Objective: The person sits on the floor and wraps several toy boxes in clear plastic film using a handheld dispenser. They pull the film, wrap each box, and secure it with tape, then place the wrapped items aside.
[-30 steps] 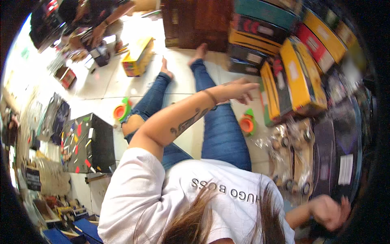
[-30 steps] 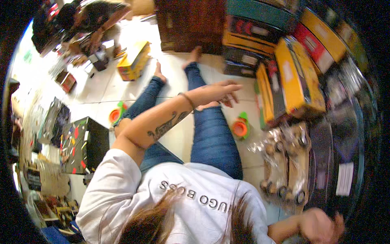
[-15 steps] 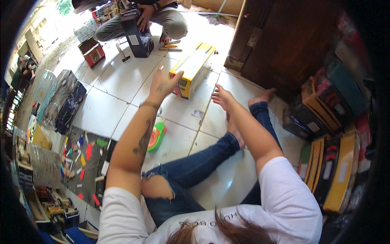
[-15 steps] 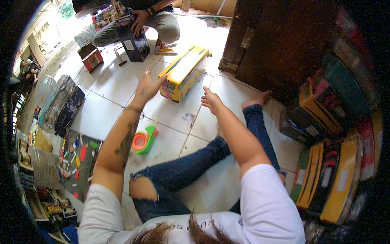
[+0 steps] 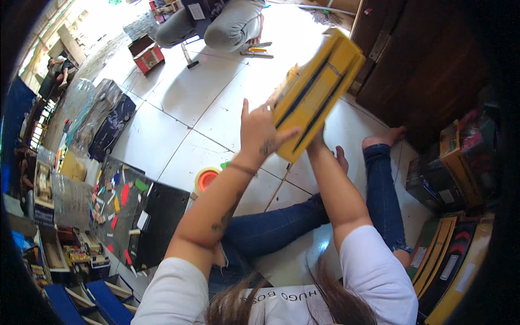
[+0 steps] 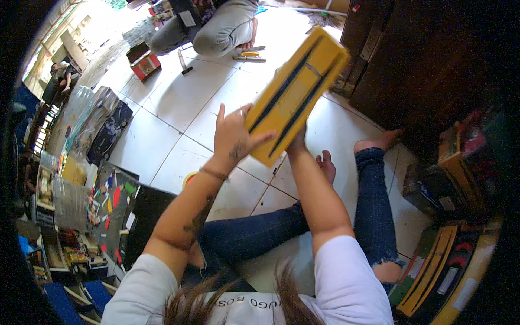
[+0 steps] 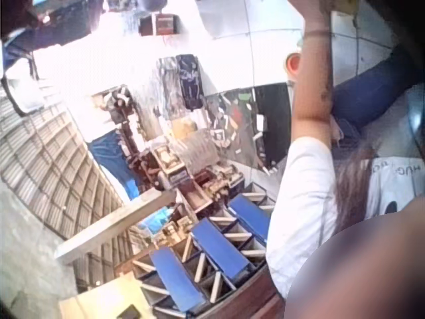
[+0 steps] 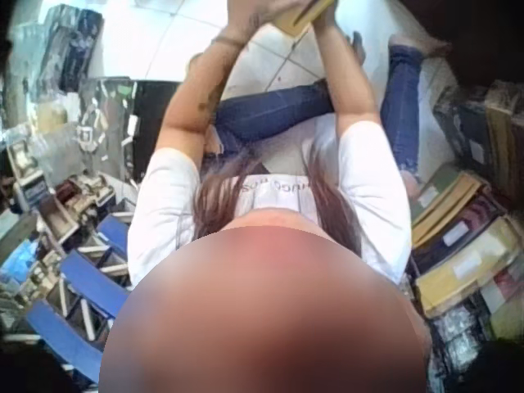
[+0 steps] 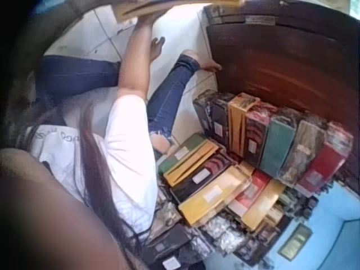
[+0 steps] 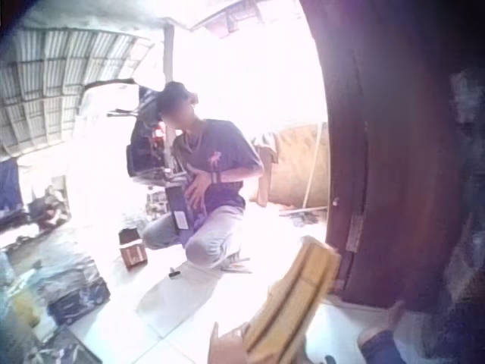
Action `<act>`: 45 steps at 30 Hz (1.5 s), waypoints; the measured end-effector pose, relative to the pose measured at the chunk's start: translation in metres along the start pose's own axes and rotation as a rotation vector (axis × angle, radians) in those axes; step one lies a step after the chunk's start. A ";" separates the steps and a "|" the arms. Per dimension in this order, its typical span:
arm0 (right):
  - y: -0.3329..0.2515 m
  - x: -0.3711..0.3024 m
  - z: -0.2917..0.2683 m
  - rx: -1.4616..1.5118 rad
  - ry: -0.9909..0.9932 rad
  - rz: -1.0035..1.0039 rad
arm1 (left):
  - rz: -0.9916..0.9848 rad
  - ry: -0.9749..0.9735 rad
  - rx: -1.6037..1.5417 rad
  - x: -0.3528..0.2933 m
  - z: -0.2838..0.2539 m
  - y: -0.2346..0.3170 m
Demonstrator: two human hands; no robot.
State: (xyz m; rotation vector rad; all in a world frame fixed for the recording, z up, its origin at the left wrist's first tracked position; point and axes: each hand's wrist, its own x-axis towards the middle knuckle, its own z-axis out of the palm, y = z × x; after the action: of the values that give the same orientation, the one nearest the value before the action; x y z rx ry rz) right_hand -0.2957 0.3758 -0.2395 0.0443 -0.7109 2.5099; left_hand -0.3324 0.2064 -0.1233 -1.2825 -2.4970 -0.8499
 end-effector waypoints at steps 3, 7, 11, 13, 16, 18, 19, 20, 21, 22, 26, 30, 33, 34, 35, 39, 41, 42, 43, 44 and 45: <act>-0.063 -0.053 0.025 -0.083 0.085 -0.061 | 0.110 0.001 -0.359 -0.049 -0.052 0.059; -0.153 -0.153 0.061 -0.274 0.234 -0.152 | 0.231 -0.184 -0.941 -0.082 -0.064 0.138; -0.199 -0.269 0.080 -0.473 0.389 -0.212 | 0.265 -0.131 -1.035 -0.158 -0.041 0.187; -0.204 -0.314 0.083 -0.548 0.457 -0.247 | 0.254 -0.193 -0.975 -0.204 -0.032 0.185; -0.203 -0.358 0.084 -0.642 0.566 -0.294 | 0.150 -0.311 -1.072 -0.254 -0.025 0.175; -0.202 -0.376 0.084 -0.699 0.622 -0.327 | 0.130 -0.360 -1.048 -0.276 -0.022 0.167; -0.202 -0.382 0.084 -0.730 0.643 -0.338 | 0.150 -0.360 -0.957 -0.283 -0.020 0.165; -0.203 -0.387 0.083 -0.752 0.654 -0.360 | 0.169 -0.345 -0.864 -0.286 -0.019 0.165; -0.205 -0.392 0.083 -0.774 0.670 -0.370 | 0.165 -0.331 -0.848 -0.288 -0.018 0.168; -0.206 -0.394 0.083 -0.801 0.687 -0.385 | 0.176 -0.344 -0.859 -0.288 -0.018 0.168; -0.213 -0.399 0.086 -0.905 0.753 -0.444 | 0.187 -0.413 -0.788 -0.287 -0.033 0.152; -0.224 -0.399 0.092 -0.995 0.812 -0.503 | -0.142 0.171 -0.626 -0.341 -0.065 0.066; -0.231 -0.403 0.097 -1.065 0.853 -0.545 | -0.819 -0.122 0.297 -0.433 -0.084 -0.018; -0.233 -0.405 0.099 -1.090 0.864 -0.559 | -1.107 -0.186 0.383 -0.466 -0.085 -0.037; -0.234 -0.408 0.101 -1.115 0.866 -0.577 | -1.028 0.034 0.513 -0.496 -0.087 -0.053; -0.235 -0.423 0.118 -1.291 0.748 -0.664 | -0.971 -0.124 0.419 -0.543 -0.104 -0.072; -0.234 -0.429 0.140 -1.621 0.674 -0.889 | -0.803 0.070 0.460 -0.523 -0.125 -0.062; -0.233 -0.433 0.157 -1.781 0.633 -1.008 | -0.668 0.206 0.487 -0.506 -0.138 -0.054; -0.230 -0.434 0.175 -1.705 0.705 -1.128 | -0.626 0.178 0.504 -0.488 -0.154 -0.045; -0.223 -0.435 0.195 -1.700 0.371 -1.262 | -0.760 0.168 0.179 -0.469 -0.169 -0.034; -0.216 -0.437 0.217 -1.673 0.034 -1.376 | -0.832 0.221 -0.135 -0.450 -0.183 -0.022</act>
State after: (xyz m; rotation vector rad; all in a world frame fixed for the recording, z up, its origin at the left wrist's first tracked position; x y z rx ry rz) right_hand 0.1647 0.2141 -0.0227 -0.0841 -1.6828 0.2444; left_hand -0.0933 -0.2140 -0.1752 -0.0893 -2.7967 -1.2409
